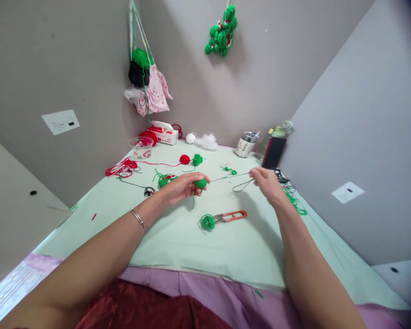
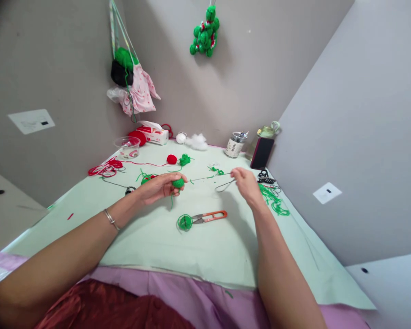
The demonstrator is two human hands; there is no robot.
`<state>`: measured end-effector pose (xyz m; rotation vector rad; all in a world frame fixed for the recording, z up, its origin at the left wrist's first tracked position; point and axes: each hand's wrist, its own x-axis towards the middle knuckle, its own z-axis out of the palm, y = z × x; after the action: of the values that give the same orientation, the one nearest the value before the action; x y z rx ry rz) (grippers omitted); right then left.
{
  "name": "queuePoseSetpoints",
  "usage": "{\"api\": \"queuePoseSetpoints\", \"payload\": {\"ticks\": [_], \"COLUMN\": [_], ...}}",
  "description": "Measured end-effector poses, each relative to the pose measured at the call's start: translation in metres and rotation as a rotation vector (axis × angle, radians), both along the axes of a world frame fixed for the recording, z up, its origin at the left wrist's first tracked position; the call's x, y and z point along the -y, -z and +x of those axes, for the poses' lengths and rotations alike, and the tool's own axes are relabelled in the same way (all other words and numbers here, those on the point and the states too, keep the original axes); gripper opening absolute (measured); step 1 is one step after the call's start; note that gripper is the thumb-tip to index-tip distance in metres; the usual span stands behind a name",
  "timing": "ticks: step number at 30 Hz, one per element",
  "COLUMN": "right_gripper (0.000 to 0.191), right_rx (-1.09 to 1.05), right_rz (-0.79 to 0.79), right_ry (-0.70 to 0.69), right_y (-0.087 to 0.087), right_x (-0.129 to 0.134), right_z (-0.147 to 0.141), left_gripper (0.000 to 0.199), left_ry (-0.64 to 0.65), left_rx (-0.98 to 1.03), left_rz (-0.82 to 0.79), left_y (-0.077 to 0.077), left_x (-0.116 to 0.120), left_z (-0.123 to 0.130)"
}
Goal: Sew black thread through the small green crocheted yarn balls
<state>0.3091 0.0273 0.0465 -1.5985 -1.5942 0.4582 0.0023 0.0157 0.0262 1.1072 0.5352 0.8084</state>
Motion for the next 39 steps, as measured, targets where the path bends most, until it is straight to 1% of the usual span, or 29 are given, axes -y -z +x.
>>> {"api": "queuePoseSetpoints", "payload": {"ticks": [2, 4, 7, 8, 10, 11, 13, 15, 17, 19, 20, 21, 22, 23, 26, 30, 35, 37, 39], "right_gripper": [0.025, 0.026, 0.028, 0.026, 0.022, 0.022, 0.034, 0.047, 0.049, 0.047, 0.046, 0.044, 0.042, 0.039, 0.029, 0.026, 0.027, 0.028, 0.031], "right_rx": [0.099, 0.137, 0.159, 0.154, 0.133, 0.109, -0.005, -0.223, -0.369, -0.366, -0.348, -0.353, -0.395, -0.471, -0.74, -0.886, -0.922, -0.846, -0.695], "right_rz": [0.066, 0.076, 0.086, 0.088, 0.075, 0.055, -0.023, -0.151, -0.287, -0.426, -0.487, -0.531, -0.547, -0.538, -0.443, -0.368, -0.316, -0.29, -0.257], "right_ry": [0.181, 0.248, 0.288, 0.277, 0.215, 0.152, -0.046, -0.326, -0.57, -0.769, -0.846, -0.888, -0.895, -0.874, -0.743, -0.63, -0.584, -0.593, -0.632], "right_y": [0.0, 0.0, 0.0, 0.0, 0.0, 0.0, 0.0, 0.001, 0.002, 0.001, -0.001, -0.003, -0.005, -0.007, -0.012, -0.012, -0.009, -0.01, -0.013], "right_x": [-0.006, -0.008, -0.007, -0.006, -0.003, -0.001, 0.006, 0.015, 0.025, 0.032, 0.034, 0.036, 0.037, 0.038, 0.039, 0.037, 0.035, 0.037, 0.042], "right_z": [0.02, 0.032, 0.032, 0.028, 0.014, 0.005, -0.019, -0.043, -0.061, -0.068, -0.068, -0.067, -0.066, -0.064, -0.066, -0.077, -0.082, -0.081, -0.081], "left_gripper": [0.026, 0.026, 0.026, 0.026, 0.026, 0.027, 0.031, 0.034, 0.036, 0.037, 0.036, 0.035, 0.034, 0.033, 0.029, 0.033, 0.034, 0.033, 0.033], "left_ry": [-0.02, -0.03, 0.01, 0.037, 0.101, 0.132, 0.18, 0.202, 0.182, 0.132, 0.1, 0.074, 0.053, 0.041, 0.016, -0.046, -0.07, -0.128, -0.198], "left_rx": [0.05, 0.077, 0.082, 0.087, 0.1, 0.104, 0.096, 0.083, 0.089, 0.109, 0.122, 0.134, 0.144, 0.152, 0.136, 0.025, -0.111, -0.125, -0.115], "left_rz": [-0.04, -0.071, -0.072, -0.06, -0.036, -0.028, -0.023, -0.022, -0.018, -0.023, -0.032, -0.041, -0.049, -0.05, -0.013, 0.051, 0.205, 0.24, 0.264], "left_y": [-0.001, -0.001, -0.003, -0.003, -0.005, -0.006, -0.007, -0.007, -0.006, -0.004, -0.003, -0.003, -0.003, -0.002, -0.002, 0.002, 0.01, 0.013, 0.016], "left_x": [-0.001, 0.0, 0.002, 0.004, 0.006, 0.006, 0.007, 0.006, 0.005, 0.004, 0.003, 0.003, 0.003, 0.004, 0.006, 0.009, 0.01, 0.009, 0.008], "left_z": [0.0, 0.001, 0.003, 0.003, 0.003, 0.003, 0.002, 0.002, 0.002, 0.001, 0.001, 0.002, 0.002, 0.003, 0.008, 0.015, 0.021, 0.023, 0.024]}}
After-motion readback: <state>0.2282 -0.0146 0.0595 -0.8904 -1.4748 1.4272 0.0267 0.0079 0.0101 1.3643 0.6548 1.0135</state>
